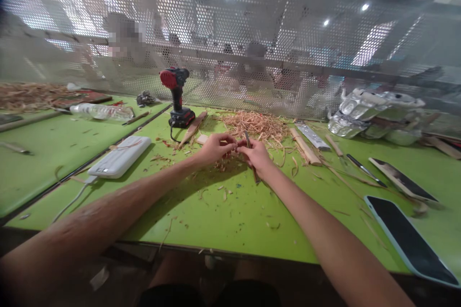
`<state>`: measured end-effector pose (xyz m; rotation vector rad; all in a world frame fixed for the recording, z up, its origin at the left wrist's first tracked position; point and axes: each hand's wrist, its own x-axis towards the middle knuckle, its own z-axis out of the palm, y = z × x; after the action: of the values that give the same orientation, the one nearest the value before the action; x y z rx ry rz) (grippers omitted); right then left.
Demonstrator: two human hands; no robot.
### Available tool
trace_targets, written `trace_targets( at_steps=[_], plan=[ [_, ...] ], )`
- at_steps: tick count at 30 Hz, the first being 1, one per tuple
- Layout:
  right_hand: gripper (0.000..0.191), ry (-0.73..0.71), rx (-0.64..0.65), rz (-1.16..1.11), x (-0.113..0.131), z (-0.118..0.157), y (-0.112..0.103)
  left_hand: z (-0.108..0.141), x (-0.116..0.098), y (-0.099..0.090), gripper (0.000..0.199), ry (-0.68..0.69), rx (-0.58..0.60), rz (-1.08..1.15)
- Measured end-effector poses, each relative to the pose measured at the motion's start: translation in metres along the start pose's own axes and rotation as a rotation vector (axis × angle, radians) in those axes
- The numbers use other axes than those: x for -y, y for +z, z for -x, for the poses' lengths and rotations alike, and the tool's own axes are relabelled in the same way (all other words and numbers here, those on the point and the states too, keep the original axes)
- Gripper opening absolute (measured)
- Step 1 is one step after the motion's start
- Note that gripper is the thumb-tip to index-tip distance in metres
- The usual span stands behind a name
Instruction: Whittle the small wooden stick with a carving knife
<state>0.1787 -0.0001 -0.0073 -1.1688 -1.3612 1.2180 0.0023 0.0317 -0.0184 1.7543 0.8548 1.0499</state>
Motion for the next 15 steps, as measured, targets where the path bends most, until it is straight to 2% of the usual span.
trace_targets(
  at_steps=[8,12,15],
  plan=[
    [0.019,-0.014,-0.043,0.011,-0.004,-0.004,-0.002,0.005,-0.012,-0.002,0.011,0.005,-0.017,-0.093],
    [0.019,0.004,-0.045,0.011,-0.005,-0.005,-0.003,0.004,-0.013,-0.002,0.010,-0.029,0.028,-0.106],
    [0.013,0.044,-0.071,0.025,-0.004,-0.005,-0.003,0.002,-0.016,-0.012,0.009,-0.061,0.086,-0.127]
  ],
)
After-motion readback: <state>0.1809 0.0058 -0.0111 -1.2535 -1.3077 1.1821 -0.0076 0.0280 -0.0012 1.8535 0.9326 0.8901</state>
